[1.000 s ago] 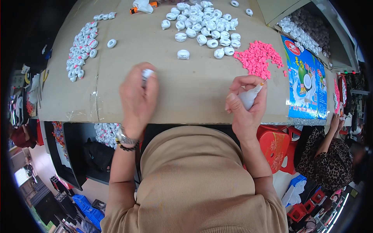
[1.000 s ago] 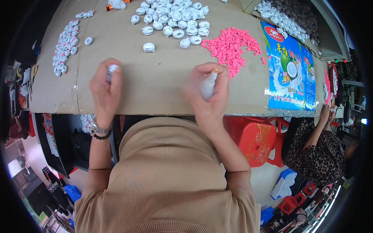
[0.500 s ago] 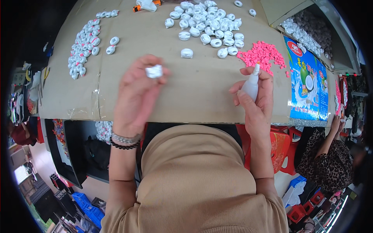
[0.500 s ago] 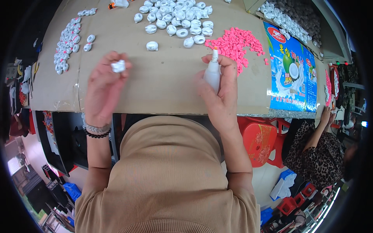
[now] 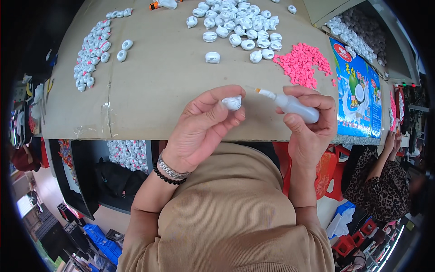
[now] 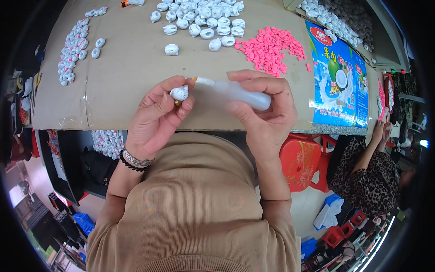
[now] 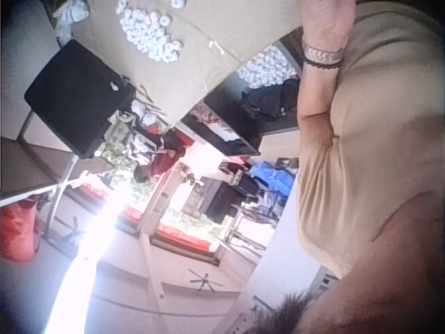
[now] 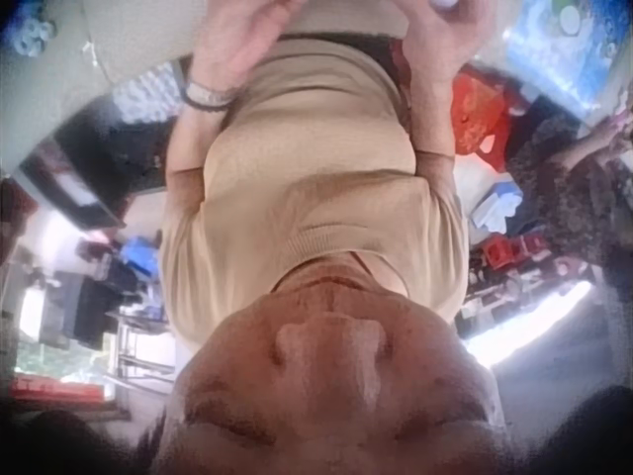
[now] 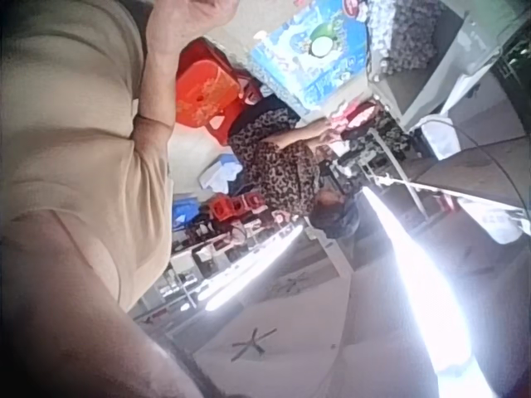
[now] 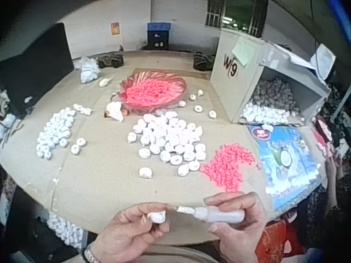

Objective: Gluing small plastic components together for toy assembly.

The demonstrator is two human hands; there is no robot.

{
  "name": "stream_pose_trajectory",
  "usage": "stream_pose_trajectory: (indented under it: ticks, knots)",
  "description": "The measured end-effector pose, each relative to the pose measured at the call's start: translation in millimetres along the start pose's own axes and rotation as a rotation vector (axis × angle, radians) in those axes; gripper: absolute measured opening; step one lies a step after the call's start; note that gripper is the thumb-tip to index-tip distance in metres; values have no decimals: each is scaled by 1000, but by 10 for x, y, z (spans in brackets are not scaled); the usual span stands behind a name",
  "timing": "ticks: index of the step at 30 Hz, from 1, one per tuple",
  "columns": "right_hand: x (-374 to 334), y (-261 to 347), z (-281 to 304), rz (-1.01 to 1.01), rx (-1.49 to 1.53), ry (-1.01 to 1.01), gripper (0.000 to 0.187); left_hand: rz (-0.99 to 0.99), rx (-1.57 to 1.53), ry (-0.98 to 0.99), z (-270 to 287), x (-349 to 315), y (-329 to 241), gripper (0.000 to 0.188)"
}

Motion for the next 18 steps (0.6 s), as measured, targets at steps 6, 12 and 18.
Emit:
stream_pose_trajectory:
  ticks: [6,12,18]
  knots:
    - [-49,118,-14,123,55,-15,26,-42,114,-26,-32,-10,21,39]
    - [-98,192,-72,297,-5,53,24,-117,299,-61,24,2,45,34]
    - [-117,207,-121,342,-74,104,23,-133,292,-101,6,-13,40,36]
Point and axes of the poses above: each hand's wrist, its own x-axis towards the middle knuckle, its own z-axis out of the back of the hand, y = z × x, the point moved 7 cm from there along x, towards the middle knuckle, and after that the axes turned 11 degrees about z, right-handed, at the moved point
